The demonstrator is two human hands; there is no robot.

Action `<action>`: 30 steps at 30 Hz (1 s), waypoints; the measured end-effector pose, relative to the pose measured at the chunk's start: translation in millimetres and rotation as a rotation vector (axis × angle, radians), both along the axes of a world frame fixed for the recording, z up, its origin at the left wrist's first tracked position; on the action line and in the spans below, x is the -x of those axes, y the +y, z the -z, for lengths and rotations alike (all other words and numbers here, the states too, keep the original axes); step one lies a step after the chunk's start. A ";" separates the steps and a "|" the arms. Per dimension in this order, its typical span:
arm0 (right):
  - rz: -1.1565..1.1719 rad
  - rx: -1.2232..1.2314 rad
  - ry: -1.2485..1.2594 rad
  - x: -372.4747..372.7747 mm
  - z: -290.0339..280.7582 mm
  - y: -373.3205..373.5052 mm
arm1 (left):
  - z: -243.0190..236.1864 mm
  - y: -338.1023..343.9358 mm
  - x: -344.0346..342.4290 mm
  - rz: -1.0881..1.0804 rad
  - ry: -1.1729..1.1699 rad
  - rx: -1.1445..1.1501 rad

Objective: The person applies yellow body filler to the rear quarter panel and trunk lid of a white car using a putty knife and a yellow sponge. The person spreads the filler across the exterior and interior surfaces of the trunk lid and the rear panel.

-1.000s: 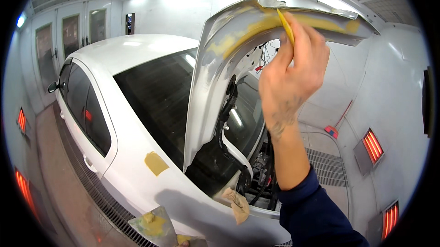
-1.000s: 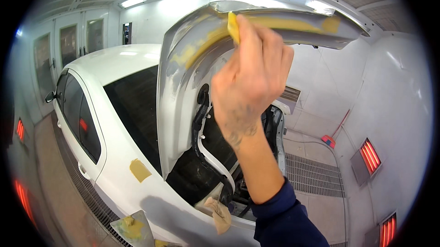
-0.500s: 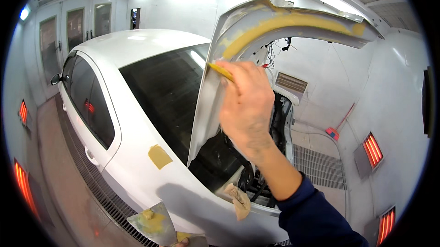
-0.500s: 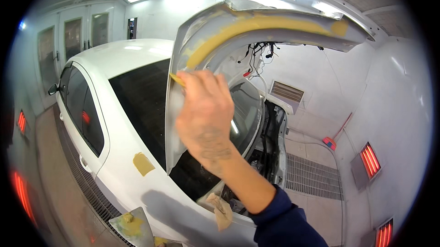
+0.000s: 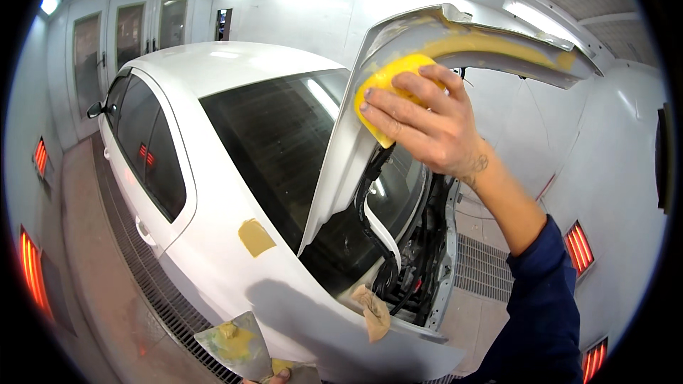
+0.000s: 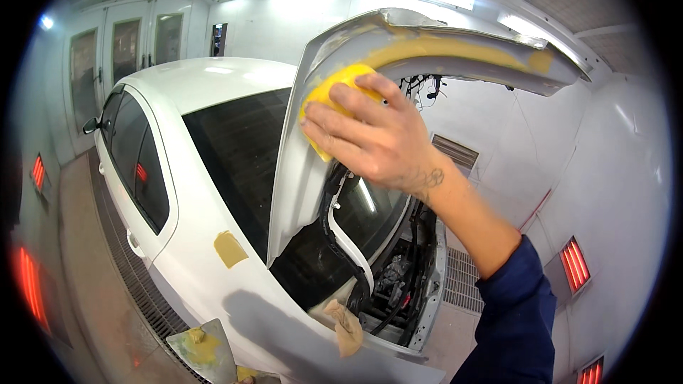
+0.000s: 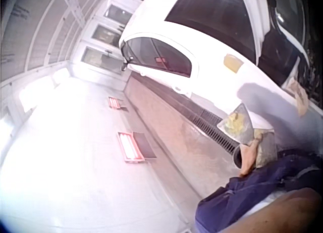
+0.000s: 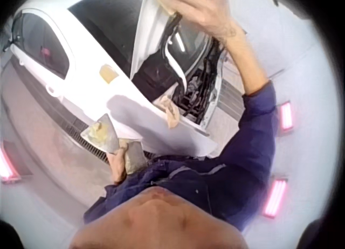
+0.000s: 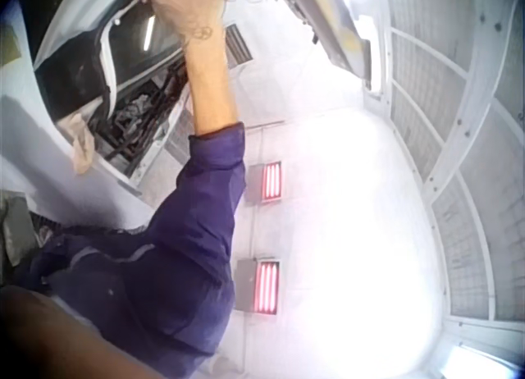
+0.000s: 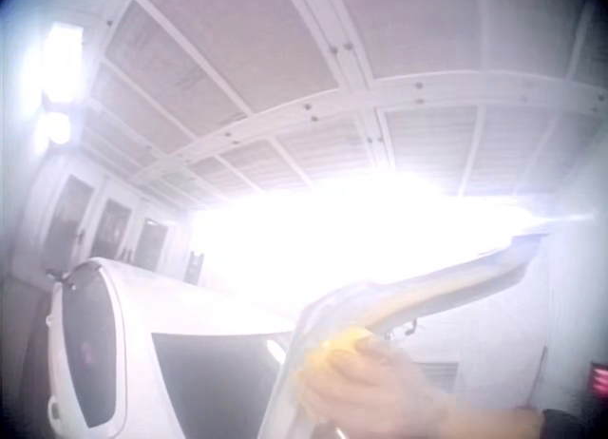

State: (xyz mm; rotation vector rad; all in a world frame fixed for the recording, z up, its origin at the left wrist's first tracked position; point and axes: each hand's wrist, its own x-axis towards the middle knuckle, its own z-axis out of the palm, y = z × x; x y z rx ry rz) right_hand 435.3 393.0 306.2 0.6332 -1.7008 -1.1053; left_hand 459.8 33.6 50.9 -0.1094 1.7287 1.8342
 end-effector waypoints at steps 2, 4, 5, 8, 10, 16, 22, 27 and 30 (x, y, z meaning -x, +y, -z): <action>0.030 0.024 -0.071 4.1 -8.7 -1.5 | -3.2 3.1 1.3 0.026 -0.046 0.005; 0.057 0.019 -0.119 2.3 -9.0 -0.7 | -3.8 4.8 2.3 0.053 -0.052 0.008; 0.068 0.026 -0.115 0.0 -5.3 -0.3 | -3.3 5.2 2.8 0.066 -0.035 0.009; 0.119 0.072 -0.129 -11.4 9.1 -3.1 | -9.4 7.0 1.5 0.060 -0.030 0.039; 0.115 0.107 -0.051 -19.4 11.9 -12.4 | -10.1 6.8 0.6 0.041 -0.040 0.042; 0.089 0.140 0.190 2.3 2.5 -15.4 | -10.4 8.1 -0.4 0.038 -0.046 0.022; 0.144 0.175 0.058 3.0 32.2 -17.8 | -6.0 7.2 0.6 0.093 -0.034 0.055; 0.070 0.160 0.237 -7.0 17.2 -9.6 | -17.7 11.0 -2.3 0.024 -0.051 -0.041; 0.073 0.064 0.266 0.4 -1.9 -2.0 | -17.4 13.2 -2.7 0.037 -0.063 -0.036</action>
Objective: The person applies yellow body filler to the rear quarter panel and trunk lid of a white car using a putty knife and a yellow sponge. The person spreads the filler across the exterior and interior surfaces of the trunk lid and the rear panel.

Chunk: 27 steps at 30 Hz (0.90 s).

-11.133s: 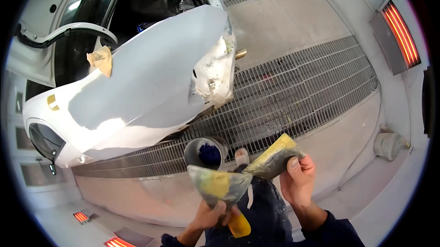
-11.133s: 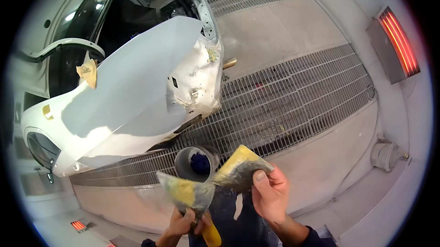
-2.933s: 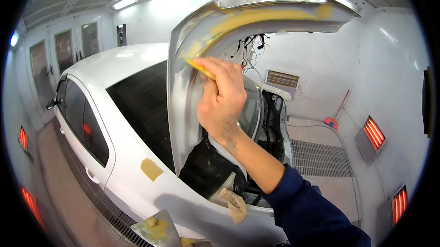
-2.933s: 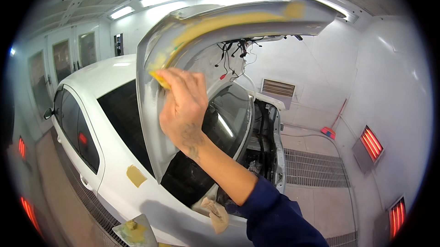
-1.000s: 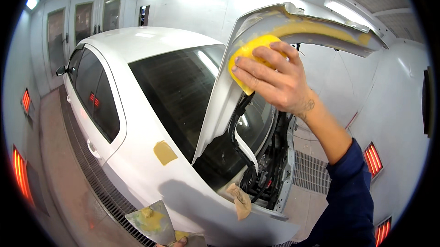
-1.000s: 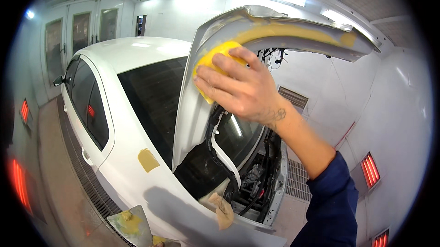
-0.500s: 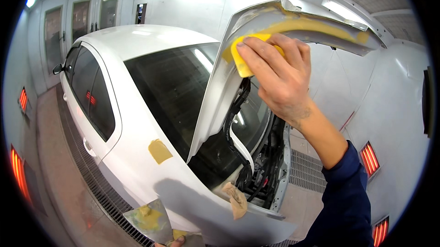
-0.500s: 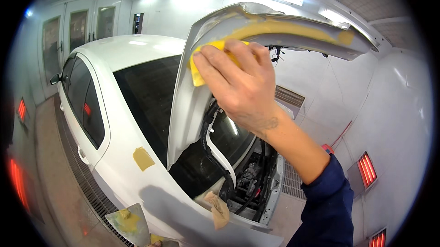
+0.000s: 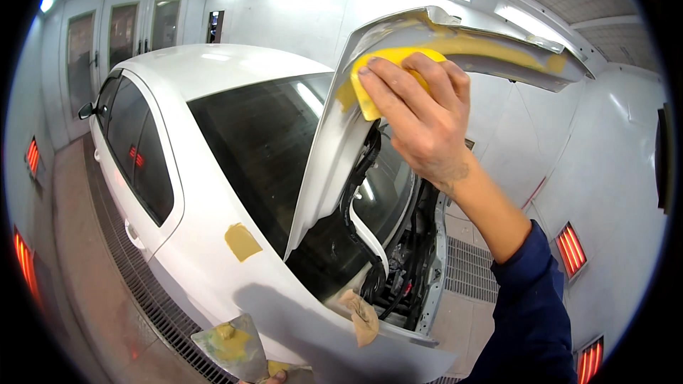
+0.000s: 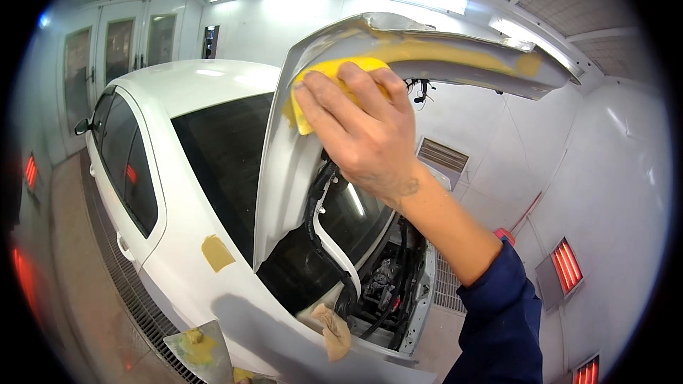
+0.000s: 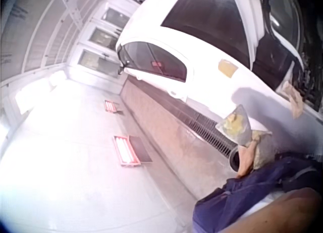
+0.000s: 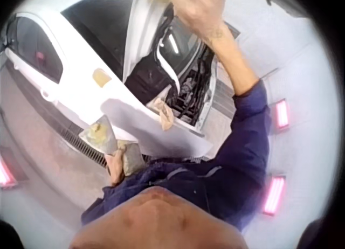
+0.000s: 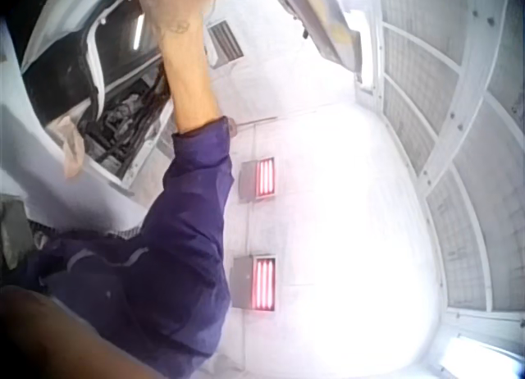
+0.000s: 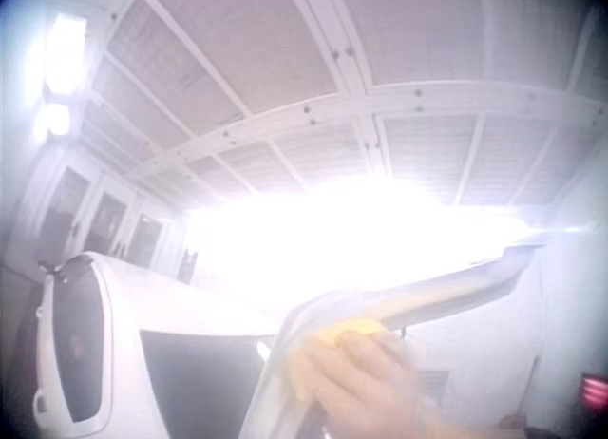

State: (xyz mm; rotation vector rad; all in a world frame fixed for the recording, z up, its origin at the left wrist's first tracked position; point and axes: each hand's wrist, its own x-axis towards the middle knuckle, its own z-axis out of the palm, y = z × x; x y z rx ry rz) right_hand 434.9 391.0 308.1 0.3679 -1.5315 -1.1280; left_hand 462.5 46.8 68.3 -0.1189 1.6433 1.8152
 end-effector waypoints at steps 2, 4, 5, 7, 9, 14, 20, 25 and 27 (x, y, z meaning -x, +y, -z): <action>0.005 0.027 -0.016 7.6 9.0 3.5 | 12.1 1.7 0.3 0.004 0.022 0.002; -0.002 0.062 -0.033 8.8 22.5 0.2 | 19.5 1.5 1.4 0.012 0.033 0.001; -0.008 0.097 -0.045 6.4 27.8 -3.3 | 20.9 -0.3 1.9 0.018 0.033 -0.003; -0.020 0.171 -0.068 2.9 35.5 -5.5 | 24.7 -2.8 2.7 0.017 0.032 -0.007; -0.064 0.196 0.031 -1.7 31.9 -6.5 | 28.5 -3.8 3.6 0.001 0.033 -0.007; 0.005 0.163 0.259 13.1 3.7 -13.1 | 21.5 -0.8 4.2 0.026 0.032 0.025; -0.002 0.222 0.077 34.3 32.5 -33.9 | 19.4 0.3 2.9 0.017 -0.005 0.028; -0.018 0.277 -0.054 18.5 52.6 -36.3 | 19.7 -5.9 0.6 -0.004 -0.005 0.035; -0.070 0.293 0.002 11.5 47.5 -31.5 | 17.1 -8.5 -0.8 -0.024 0.010 0.042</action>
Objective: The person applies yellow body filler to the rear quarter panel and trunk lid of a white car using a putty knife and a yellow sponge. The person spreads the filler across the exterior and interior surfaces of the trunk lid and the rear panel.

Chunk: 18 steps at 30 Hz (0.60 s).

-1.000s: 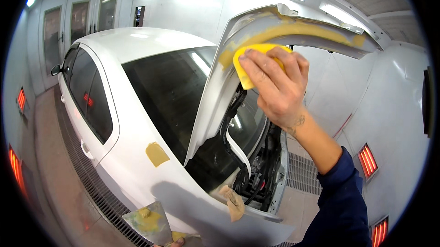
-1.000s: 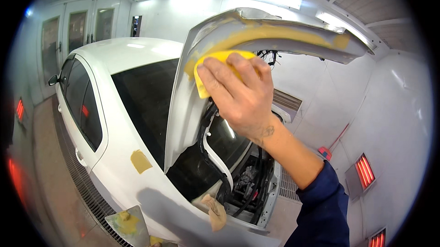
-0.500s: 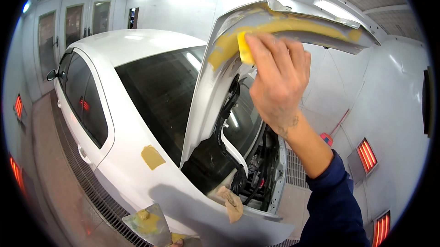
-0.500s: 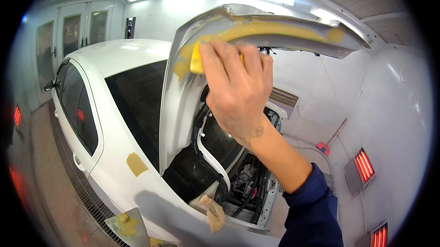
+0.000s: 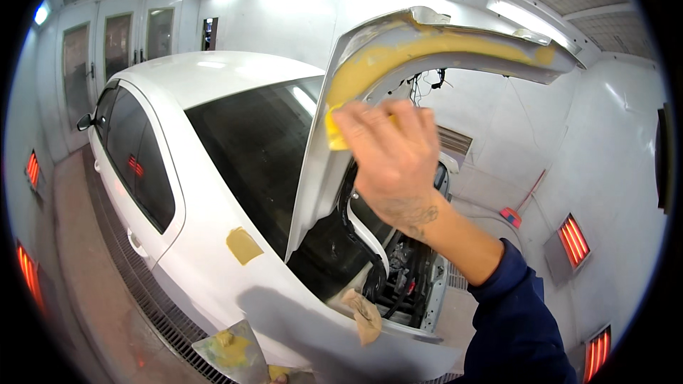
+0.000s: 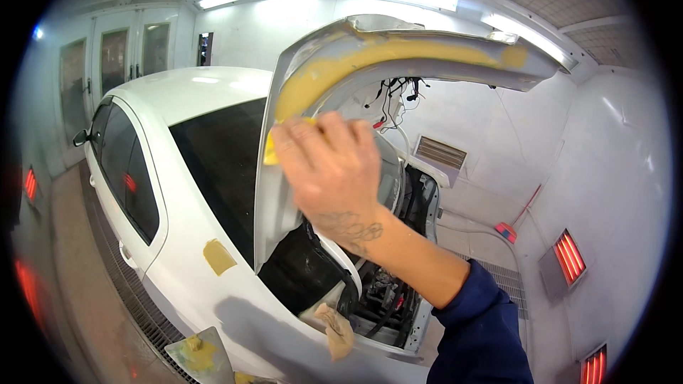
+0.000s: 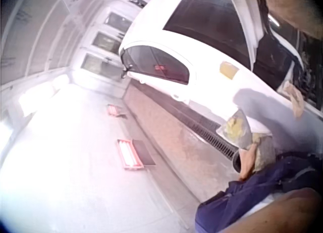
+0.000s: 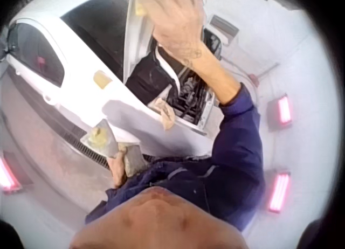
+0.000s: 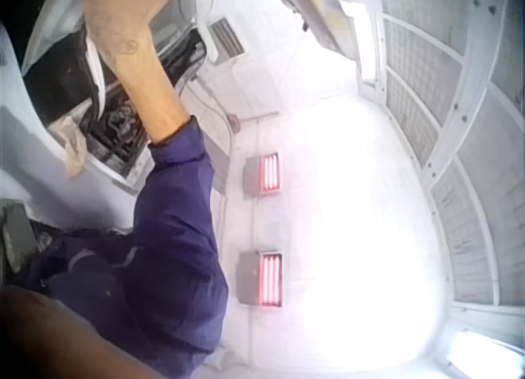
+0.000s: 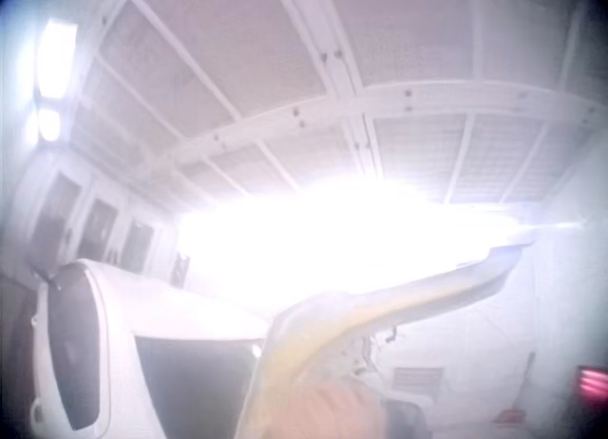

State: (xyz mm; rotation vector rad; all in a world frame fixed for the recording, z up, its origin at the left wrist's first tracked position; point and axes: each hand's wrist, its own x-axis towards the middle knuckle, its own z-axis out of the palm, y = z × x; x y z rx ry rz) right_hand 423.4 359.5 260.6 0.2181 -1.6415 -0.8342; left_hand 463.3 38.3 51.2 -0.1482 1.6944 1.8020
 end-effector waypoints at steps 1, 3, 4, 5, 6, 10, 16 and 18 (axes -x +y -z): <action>-0.008 0.006 0.089 -4.1 -6.5 3.2 | -0.3 0.0 0.1 0.008 0.008 0.001; 0.061 -0.029 0.211 -6.4 -30.4 4.5 | -1.8 -3.4 -2.9 -0.008 0.027 0.004; 0.098 -0.040 0.269 -5.5 -39.4 4.9 | -1.6 -3.8 -3.0 -0.006 0.019 0.007; 0.132 -0.030 0.280 -4.1 -45.4 3.9 | -1.2 -4.0 -2.9 -0.003 0.010 0.010; 0.152 -0.026 0.296 0.0 -43.3 4.0 | -0.9 -4.1 -3.1 0.001 0.001 0.013; 0.168 0.004 0.272 14.0 -29.7 2.0 | -1.1 0.4 -3.8 0.036 0.011 -0.028; -0.119 0.225 0.116 4.0 15.3 3.2 | -0.4 -2.7 -7.5 0.051 0.021 -0.025; -0.224 0.224 0.300 -6.1 5.6 20.6 | -2.7 -2.2 -9.9 0.027 0.053 -0.001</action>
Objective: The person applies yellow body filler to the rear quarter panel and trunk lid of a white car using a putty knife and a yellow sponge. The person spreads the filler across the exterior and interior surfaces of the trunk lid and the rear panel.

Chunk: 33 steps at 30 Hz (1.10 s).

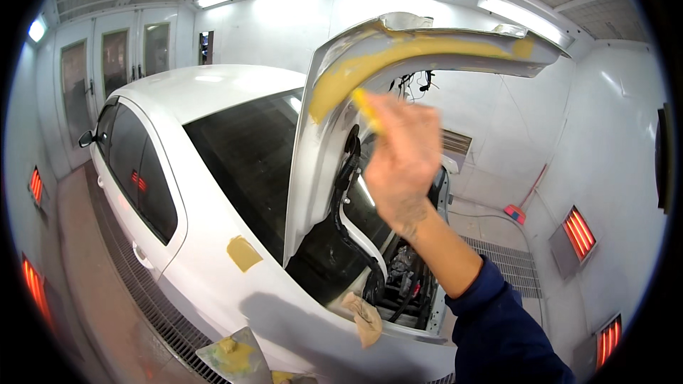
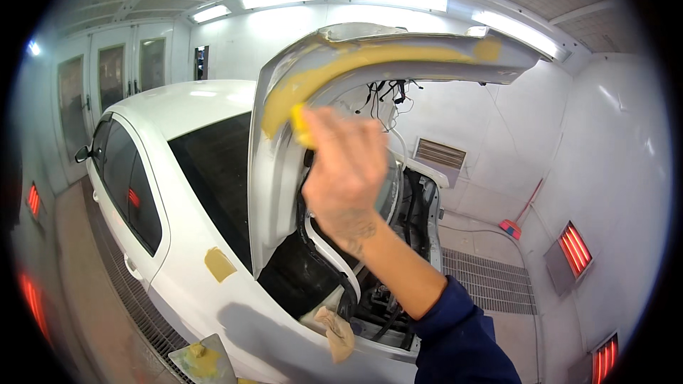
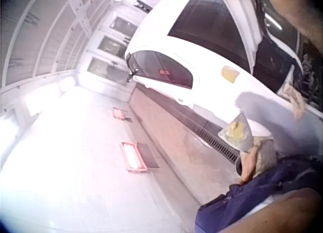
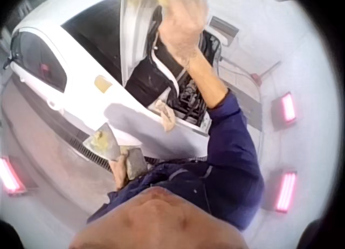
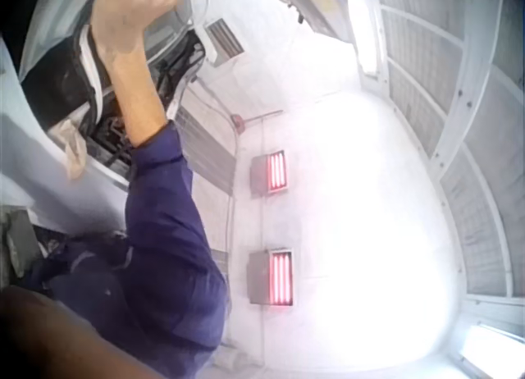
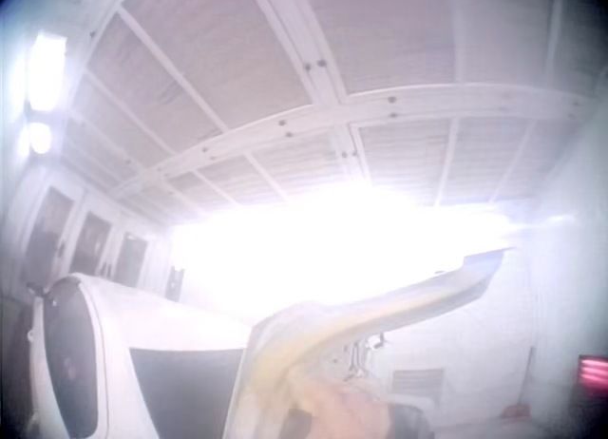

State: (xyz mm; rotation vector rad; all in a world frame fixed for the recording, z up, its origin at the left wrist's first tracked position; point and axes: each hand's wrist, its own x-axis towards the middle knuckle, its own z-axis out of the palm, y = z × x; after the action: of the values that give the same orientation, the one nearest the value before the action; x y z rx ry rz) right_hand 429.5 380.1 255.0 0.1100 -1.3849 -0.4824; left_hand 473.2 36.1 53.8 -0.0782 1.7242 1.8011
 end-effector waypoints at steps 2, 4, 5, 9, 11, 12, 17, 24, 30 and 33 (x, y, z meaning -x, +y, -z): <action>0.057 -0.013 0.180 -8.3 -20.9 7.9 | -4.2 -0.4 -2.3 -0.015 -0.002 0.003; 0.123 -0.007 0.231 -10.8 -37.3 8.9 | -4.8 0.7 -3.1 -0.016 -0.015 0.003; 0.157 -0.005 0.256 -11.5 -40.9 9.3 | -3.9 1.9 -3.0 -0.013 -0.026 0.002; 0.260 0.073 0.127 12.7 -24.4 -4.4 | -8.9 3.8 -5.0 0.013 -0.026 0.027; 0.151 0.077 -0.011 22.7 -4.0 -15.8 | -8.4 6.7 -4.4 0.036 -0.011 0.060; 0.072 0.116 -0.085 19.9 4.7 -19.1 | -8.2 7.9 -4.5 0.049 -0.004 0.076; -0.495 0.488 -0.068 1.6 29.6 -17.7 | -11.6 9.8 -7.4 0.004 -0.006 0.050; -0.860 0.690 0.075 -25.6 17.5 -12.6 | -25.9 13.1 -12.6 -0.026 0.043 0.033; -0.677 0.476 0.127 -37.4 24.4 6.8 | -17.1 18.7 -11.2 0.017 0.037 -0.013; -0.731 0.487 0.166 -31.4 21.9 16.2 | -11.3 16.5 -14.7 0.008 0.079 -0.021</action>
State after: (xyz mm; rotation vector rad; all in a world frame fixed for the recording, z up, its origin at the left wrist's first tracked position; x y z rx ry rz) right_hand 461.0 396.4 233.1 0.1627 -1.1631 0.4453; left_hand 487.9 52.6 65.1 0.0090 1.7572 1.8378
